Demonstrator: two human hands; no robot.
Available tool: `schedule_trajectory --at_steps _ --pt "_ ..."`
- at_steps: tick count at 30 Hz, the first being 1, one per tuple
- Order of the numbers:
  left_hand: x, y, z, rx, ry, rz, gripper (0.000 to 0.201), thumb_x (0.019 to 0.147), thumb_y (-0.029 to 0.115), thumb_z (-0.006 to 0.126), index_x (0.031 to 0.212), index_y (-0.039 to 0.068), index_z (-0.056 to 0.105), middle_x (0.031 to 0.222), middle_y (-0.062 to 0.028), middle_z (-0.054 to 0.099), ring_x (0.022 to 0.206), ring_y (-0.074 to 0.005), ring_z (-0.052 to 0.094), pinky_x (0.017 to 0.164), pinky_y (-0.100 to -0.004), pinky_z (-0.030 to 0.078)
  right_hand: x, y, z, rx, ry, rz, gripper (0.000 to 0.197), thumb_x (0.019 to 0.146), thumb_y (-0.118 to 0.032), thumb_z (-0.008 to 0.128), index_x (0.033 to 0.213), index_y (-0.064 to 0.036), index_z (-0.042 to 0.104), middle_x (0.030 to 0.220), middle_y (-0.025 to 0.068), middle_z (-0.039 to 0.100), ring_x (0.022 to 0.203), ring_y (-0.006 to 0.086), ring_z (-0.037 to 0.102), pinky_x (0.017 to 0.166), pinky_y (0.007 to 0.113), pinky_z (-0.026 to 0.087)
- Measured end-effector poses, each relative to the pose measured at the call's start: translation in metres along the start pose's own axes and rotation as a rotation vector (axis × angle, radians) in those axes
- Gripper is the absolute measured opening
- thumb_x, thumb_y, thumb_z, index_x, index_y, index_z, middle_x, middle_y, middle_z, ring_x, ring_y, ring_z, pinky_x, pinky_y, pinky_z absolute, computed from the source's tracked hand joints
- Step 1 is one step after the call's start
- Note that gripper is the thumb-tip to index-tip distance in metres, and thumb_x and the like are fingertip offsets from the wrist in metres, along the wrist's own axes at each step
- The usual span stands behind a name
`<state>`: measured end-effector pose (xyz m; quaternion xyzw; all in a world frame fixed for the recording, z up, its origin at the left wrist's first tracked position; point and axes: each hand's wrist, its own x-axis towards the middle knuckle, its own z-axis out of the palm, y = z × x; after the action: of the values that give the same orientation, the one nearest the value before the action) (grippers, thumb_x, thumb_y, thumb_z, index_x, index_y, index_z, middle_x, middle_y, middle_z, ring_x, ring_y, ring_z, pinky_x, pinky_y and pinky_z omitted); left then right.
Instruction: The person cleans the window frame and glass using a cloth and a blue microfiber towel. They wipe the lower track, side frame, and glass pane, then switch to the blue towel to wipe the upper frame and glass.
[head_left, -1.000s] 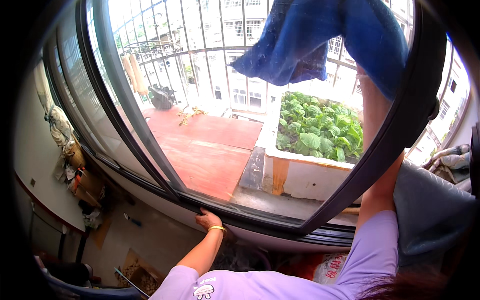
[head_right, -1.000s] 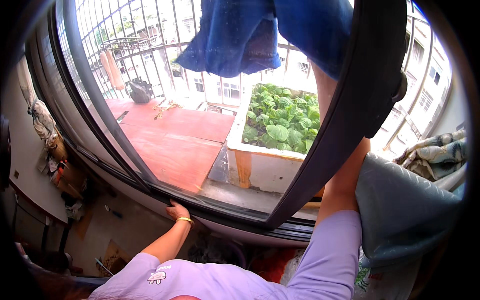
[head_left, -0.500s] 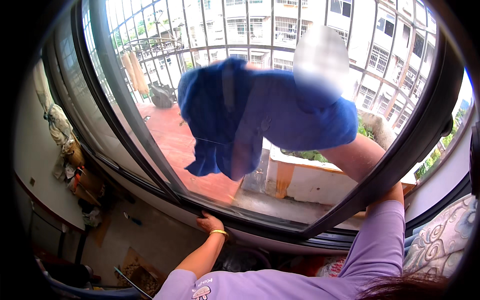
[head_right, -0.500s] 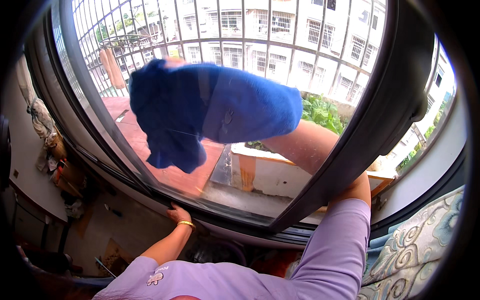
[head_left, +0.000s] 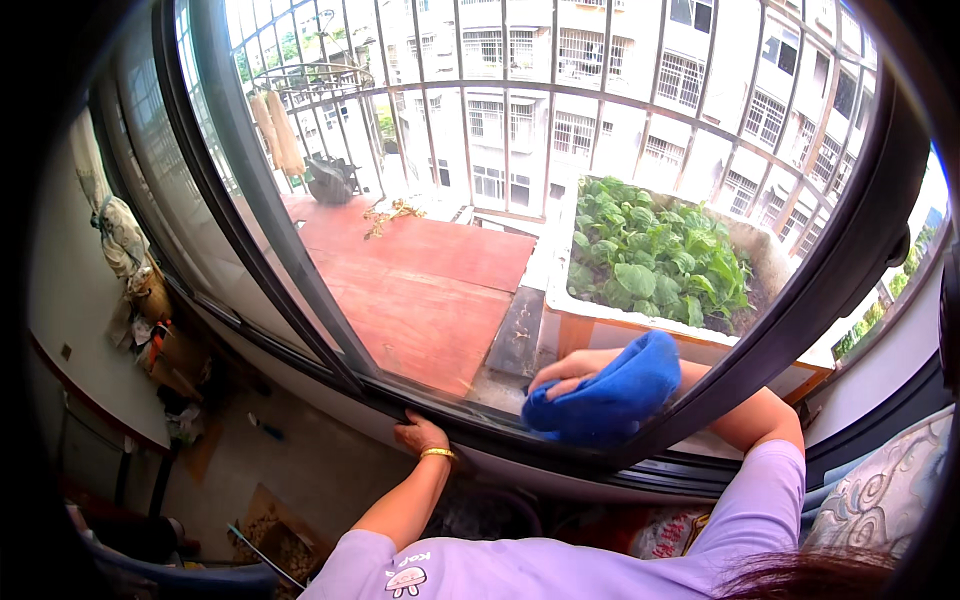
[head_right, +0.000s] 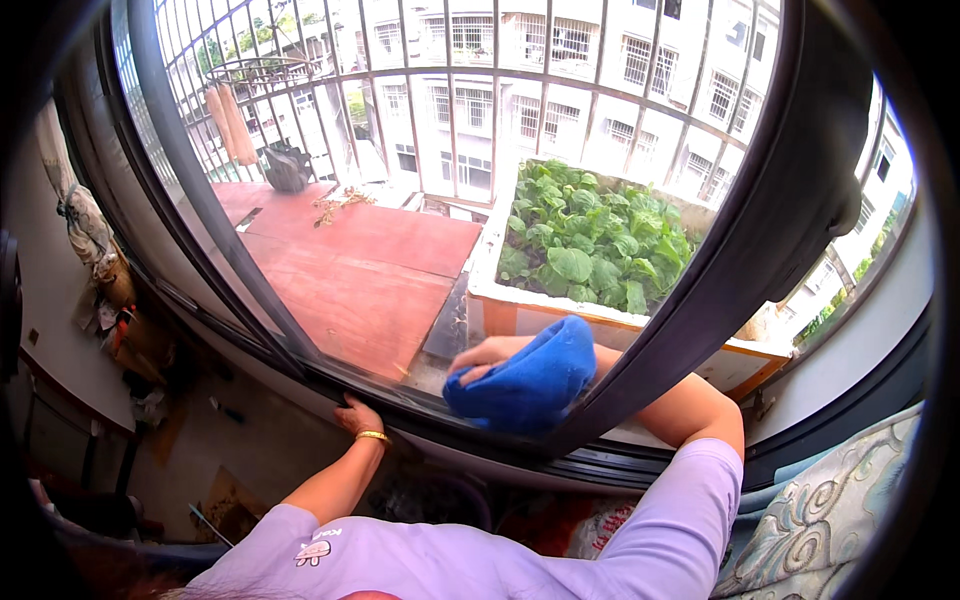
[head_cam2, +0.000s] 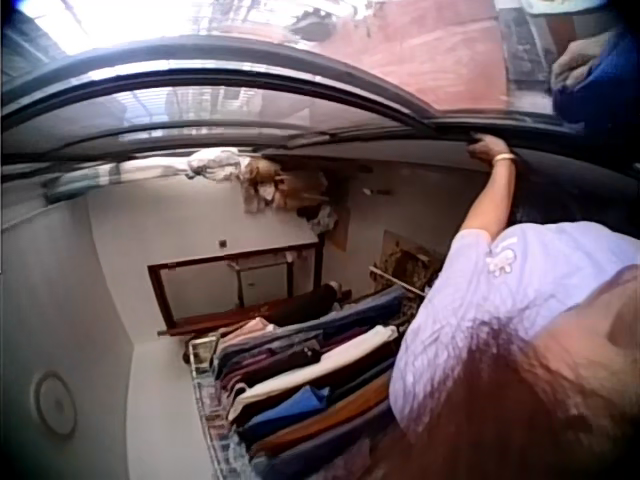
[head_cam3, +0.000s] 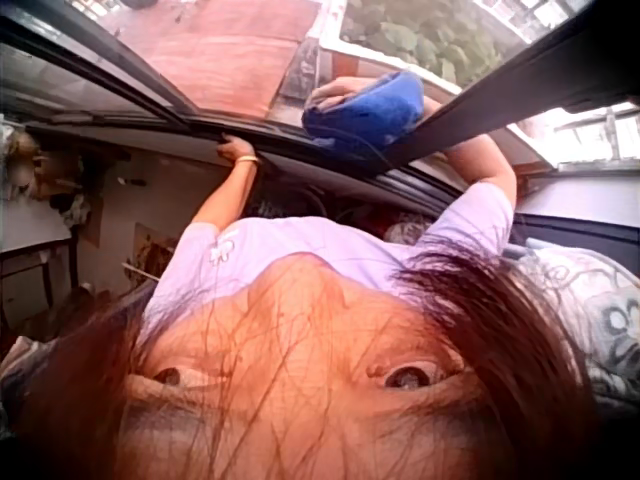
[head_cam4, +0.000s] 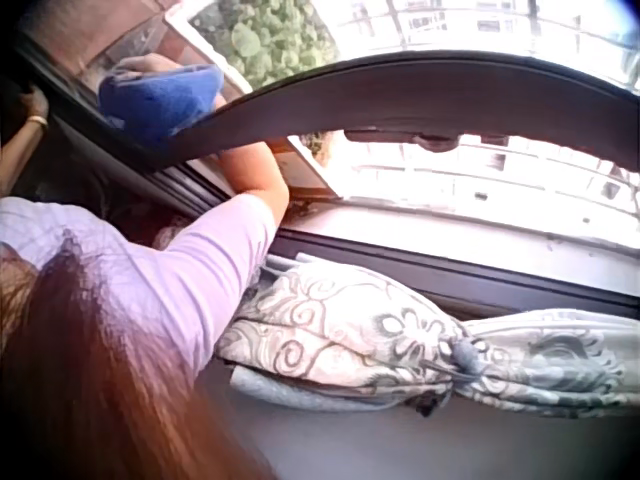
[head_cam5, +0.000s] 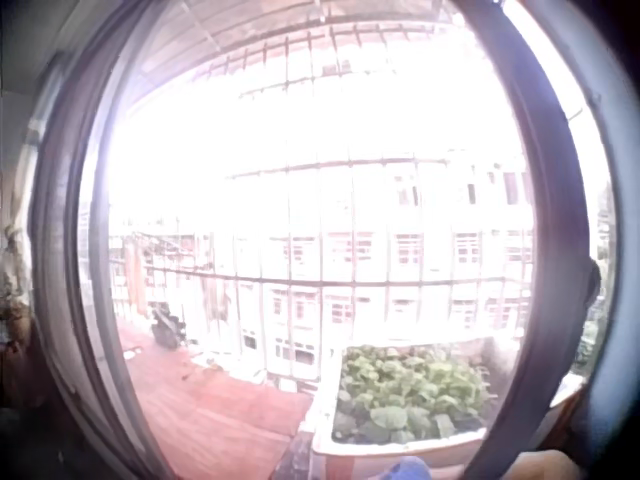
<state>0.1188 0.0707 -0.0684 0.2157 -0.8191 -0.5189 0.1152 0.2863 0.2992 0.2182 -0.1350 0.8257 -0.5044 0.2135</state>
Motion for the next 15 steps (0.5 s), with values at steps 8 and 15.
schedule_trajectory --at_steps 8,15 --pt "-0.010 0.010 0.005 0.050 -0.078 -0.032 0.051 0.096 0.037 0.049 0.114 -0.011 0.048 0.115 -0.0314 0.050 0.106 -0.0459 0.052 0.090 -0.0493 0.043 -0.054 -0.193 -0.088 0.011 0.652 -0.885 0.048 0.098 -0.042 0.049 0.119 0.0012 0.057 0.108 0.0095 0.063 0.099 0.0136 0.056 0.087 0.028 0.045" --pt "-0.007 0.003 0.001 0.005 0.005 0.000 0.047 0.096 0.035 0.050 0.109 -0.011 0.049 0.113 -0.0311 0.050 0.106 -0.0449 0.051 0.092 -0.0481 0.041 0.003 -0.166 -0.119 -0.322 0.696 -0.719 0.048 0.099 -0.041 0.049 0.123 0.0003 0.054 0.114 0.0090 0.060 0.105 0.0140 0.053 0.092 0.028 0.041"
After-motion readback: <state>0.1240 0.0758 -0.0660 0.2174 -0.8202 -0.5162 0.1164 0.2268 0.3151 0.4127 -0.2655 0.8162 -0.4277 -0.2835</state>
